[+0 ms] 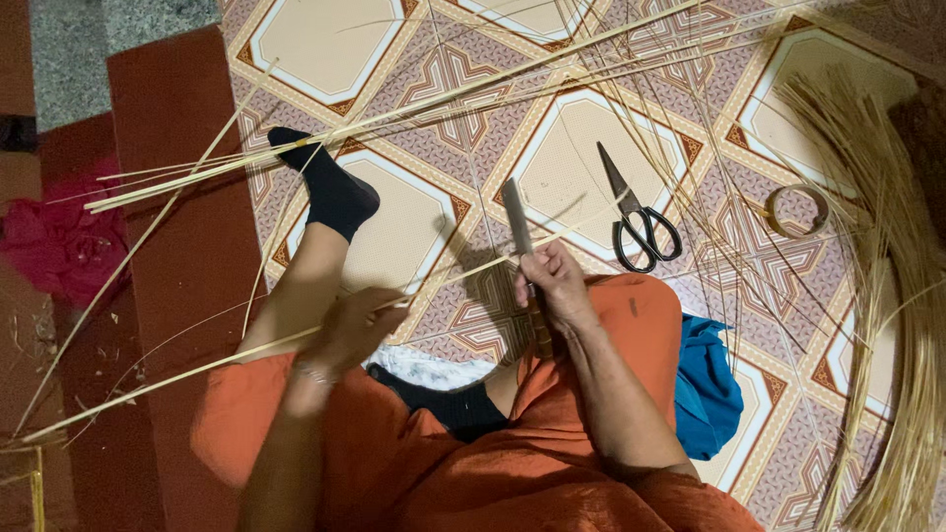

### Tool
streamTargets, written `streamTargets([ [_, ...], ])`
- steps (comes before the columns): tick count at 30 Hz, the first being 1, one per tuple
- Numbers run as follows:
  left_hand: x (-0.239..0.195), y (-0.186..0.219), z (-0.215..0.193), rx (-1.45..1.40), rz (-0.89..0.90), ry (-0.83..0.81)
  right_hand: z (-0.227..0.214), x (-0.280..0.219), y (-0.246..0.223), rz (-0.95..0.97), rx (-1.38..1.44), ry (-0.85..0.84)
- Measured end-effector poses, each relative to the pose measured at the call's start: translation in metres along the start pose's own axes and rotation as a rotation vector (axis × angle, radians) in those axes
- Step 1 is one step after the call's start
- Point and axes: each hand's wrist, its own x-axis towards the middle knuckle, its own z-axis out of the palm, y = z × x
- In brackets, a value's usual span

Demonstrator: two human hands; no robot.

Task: The person sits on the floor and uses a knife to split long bamboo strips into thinner pieces. They hold the strips with one hand and carefully shave or split them with the knife in the other hand.

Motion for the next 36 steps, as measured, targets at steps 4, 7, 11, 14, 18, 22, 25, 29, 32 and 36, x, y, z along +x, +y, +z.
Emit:
streamTargets([
  [4, 0.033, 0.024, 0.045, 0.07, 0.142, 0.061, 0.009, -0.007, 0.009, 0.048, 0.022, -0.093],
  [7, 0.054, 0.035, 0.069, 0.037, 0.192, 0.121, 0.012, -0.01, 0.008, 0.077, -0.024, -0.151],
  [11, 0.069, 0.037, 0.081, -0.019, 0.411, 0.251, 0.012, -0.011, 0.004, 0.152, 0.0, -0.191],
  [14, 0.07, 0.037, 0.081, -0.027, 0.363, 0.185, 0.01, -0.01, 0.004, 0.152, 0.017, -0.213],
  [18, 0.056, 0.035, 0.07, -0.146, 0.296, 0.139, 0.008, -0.009, 0.007, 0.129, 0.063, -0.166],
  [22, 0.052, 0.031, 0.058, -0.083, 0.275, 0.119, 0.002, -0.005, 0.003, 0.091, 0.123, -0.131],
  [25, 0.043, 0.019, 0.049, -0.108, 0.284, 0.125, -0.003, -0.005, 0.001, 0.064, 0.114, -0.132],
  [29, 0.03, 0.006, 0.037, -0.141, 0.167, 0.066, -0.005, -0.004, -0.001, 0.036, 0.12, -0.105],
  [32, 0.021, 0.003, 0.024, -0.174, 0.161, 0.068, -0.005, -0.003, -0.004, 0.062, 0.112, -0.059],
  [36, 0.012, 0.005, 0.013, -0.184, 0.066, 0.07, -0.006, -0.003, -0.005, 0.043, 0.114, -0.065],
])
